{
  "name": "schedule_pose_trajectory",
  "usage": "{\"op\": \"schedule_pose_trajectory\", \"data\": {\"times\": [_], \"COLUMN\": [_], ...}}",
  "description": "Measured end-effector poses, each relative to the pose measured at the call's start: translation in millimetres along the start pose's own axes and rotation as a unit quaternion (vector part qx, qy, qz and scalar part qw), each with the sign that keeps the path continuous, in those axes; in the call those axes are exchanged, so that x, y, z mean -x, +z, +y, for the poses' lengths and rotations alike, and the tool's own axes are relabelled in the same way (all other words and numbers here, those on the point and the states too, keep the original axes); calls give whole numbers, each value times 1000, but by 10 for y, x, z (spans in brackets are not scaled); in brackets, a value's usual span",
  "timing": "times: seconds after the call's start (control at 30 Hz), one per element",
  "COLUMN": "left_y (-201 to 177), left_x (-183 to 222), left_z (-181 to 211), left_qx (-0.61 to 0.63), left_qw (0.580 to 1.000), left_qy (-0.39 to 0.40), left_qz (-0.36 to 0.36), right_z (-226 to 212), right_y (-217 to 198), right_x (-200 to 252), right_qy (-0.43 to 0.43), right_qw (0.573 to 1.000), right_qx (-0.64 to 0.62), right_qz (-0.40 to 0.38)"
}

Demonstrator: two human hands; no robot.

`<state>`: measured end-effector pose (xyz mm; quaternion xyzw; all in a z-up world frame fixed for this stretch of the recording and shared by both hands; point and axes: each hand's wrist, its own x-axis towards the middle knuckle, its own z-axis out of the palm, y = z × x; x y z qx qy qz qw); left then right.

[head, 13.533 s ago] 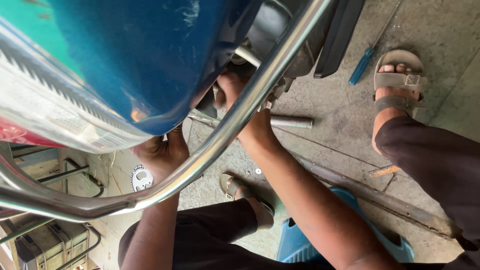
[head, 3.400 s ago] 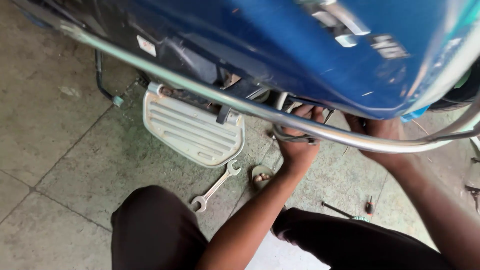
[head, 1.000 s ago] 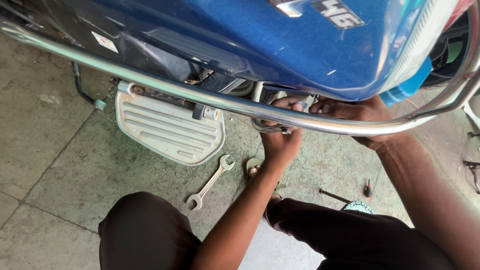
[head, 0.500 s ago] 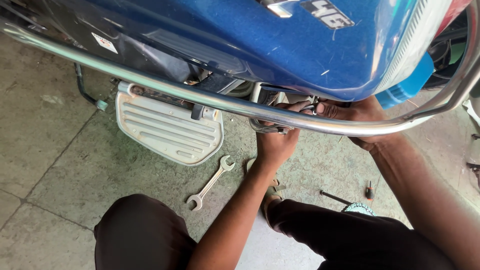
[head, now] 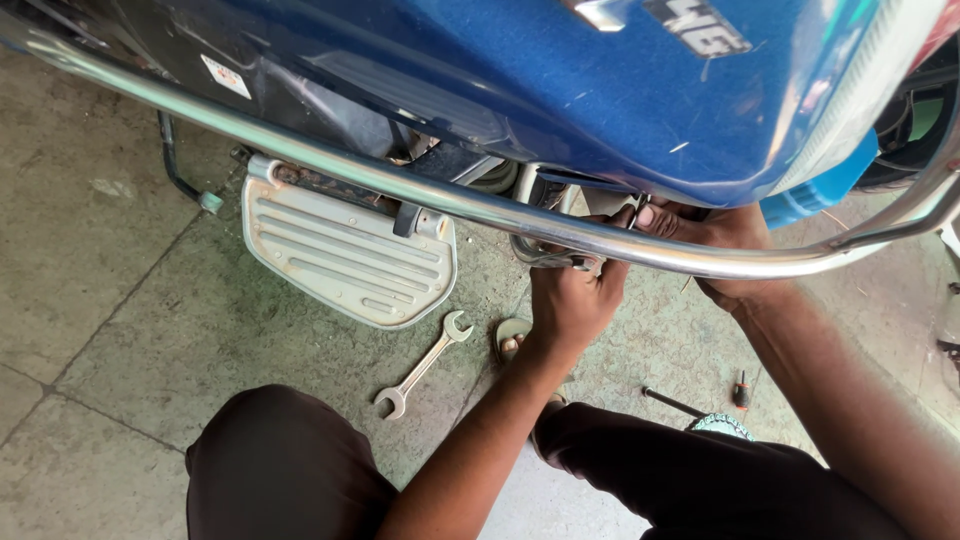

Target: Replacing the number plate on a motorcycle and securing it with bolts.

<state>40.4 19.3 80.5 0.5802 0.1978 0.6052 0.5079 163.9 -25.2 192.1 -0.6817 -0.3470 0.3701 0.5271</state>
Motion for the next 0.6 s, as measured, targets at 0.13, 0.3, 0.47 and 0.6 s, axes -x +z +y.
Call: {"op": "schedule_pose_trajectory", "data": {"times": [0.13,0.3,0.47,0.6], "left_y": [-30,17,48,125], "left_x": [-46,57,21,-17], "left_z": [22,-193,-264,-374], "left_qx": [-91,-97,17,273], "left_qw": [993,995,998,946], "left_qy": [72,-11,-43,-176], "left_qz": [4,-20,30,20], "right_z": [114,-100,151,72], "right_y": [-56,79,-171,-98], "right_x": [-7,-8,-95,-109], "right_qy": [-47,54,9,8], "right_qw": [997,999,996,991], "right_qx": [41,8,88,129], "right_qz": [-35,5,-25,-18]}}
